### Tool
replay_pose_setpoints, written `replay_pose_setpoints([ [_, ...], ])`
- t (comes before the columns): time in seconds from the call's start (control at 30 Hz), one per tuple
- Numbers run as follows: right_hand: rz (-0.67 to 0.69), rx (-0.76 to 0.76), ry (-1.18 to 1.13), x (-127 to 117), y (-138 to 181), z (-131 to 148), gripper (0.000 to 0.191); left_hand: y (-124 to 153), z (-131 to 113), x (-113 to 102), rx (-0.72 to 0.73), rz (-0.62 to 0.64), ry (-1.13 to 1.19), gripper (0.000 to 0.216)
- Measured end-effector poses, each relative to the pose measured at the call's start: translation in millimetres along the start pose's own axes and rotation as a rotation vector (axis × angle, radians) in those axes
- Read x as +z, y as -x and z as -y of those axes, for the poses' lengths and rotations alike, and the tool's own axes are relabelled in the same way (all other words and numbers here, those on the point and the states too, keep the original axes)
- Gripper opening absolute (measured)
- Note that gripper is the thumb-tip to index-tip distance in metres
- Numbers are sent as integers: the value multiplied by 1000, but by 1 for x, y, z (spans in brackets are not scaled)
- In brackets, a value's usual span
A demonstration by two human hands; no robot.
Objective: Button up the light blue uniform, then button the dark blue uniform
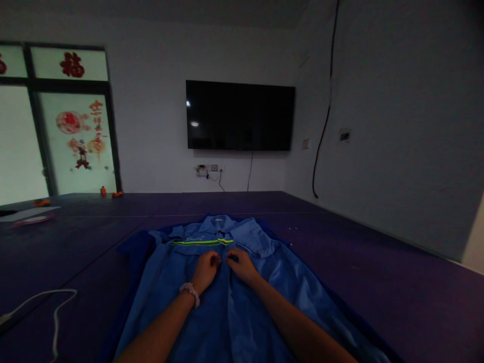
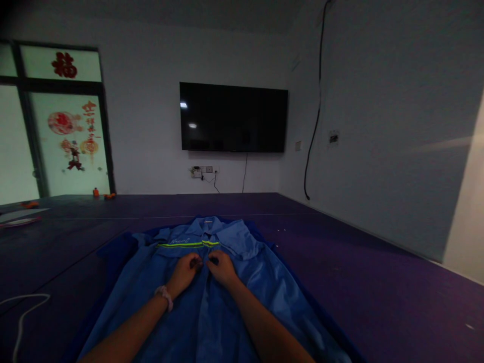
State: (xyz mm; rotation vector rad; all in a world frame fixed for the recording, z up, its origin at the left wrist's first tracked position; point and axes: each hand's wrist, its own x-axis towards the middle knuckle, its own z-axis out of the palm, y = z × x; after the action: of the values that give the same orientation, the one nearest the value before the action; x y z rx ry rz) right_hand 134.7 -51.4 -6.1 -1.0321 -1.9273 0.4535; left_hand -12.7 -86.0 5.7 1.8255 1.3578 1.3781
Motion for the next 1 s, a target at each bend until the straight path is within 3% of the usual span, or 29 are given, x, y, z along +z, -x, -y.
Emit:
replay_pose_setpoints([
  [1.0, 52, -94, -78, 0, 2, 4, 12, 1, -1, 0, -39, -42, -55, 15],
])
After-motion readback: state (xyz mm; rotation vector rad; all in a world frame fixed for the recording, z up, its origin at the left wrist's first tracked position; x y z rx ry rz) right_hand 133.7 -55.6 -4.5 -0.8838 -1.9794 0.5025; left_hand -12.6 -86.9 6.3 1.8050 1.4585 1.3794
